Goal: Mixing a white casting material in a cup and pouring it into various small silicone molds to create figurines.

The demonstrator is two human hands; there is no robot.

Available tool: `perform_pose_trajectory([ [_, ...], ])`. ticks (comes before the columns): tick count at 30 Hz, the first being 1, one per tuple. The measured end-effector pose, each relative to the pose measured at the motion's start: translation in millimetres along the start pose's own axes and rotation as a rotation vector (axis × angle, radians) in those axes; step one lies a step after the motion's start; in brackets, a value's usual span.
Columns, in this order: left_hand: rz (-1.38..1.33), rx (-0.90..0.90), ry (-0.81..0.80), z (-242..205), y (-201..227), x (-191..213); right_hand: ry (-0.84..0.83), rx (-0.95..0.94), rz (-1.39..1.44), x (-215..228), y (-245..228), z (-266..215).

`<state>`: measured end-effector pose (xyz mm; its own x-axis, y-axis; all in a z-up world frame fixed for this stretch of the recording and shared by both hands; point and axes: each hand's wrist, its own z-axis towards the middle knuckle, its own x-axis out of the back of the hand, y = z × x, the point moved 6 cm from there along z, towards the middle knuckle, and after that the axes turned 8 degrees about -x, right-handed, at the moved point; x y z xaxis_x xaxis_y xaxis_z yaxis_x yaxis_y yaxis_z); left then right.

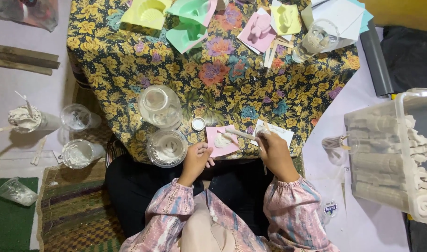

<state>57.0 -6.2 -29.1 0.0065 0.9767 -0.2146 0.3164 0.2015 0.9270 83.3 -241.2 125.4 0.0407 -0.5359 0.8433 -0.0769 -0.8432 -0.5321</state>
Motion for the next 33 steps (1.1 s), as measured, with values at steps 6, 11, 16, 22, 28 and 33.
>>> perform_pose_trajectory([
  [6, 0.000, -0.021, 0.012, 5.1, -3.5, -2.1, 0.133, -0.210, 0.339, -4.9, 77.6, -14.4],
  [11, 0.247, -0.188, 0.094, -11.5, 35.5, -14.1, 0.385, -0.568, 0.255, -1.4, 201.2, -46.0],
  [16, 0.468, -0.410, 0.170, -19.9, 68.0, -21.2, 0.326, -0.549, -0.108, -8.1, 191.6, -42.8],
  [22, 0.273, -0.251, 0.203, -35.1, 80.4, -20.6, 0.288, -0.384, 0.213, 5.1, 57.0, -56.3],
  [28, 0.491, -0.180, 0.204, -15.7, 51.3, -6.8, -0.084, -0.401, 0.574, -78.0, 26.1, -43.6],
  [33, 0.102, -0.175, 0.029, -10.5, 57.9, -10.1, -0.129, -0.335, 0.550, -77.6, 4.3, -19.6],
])
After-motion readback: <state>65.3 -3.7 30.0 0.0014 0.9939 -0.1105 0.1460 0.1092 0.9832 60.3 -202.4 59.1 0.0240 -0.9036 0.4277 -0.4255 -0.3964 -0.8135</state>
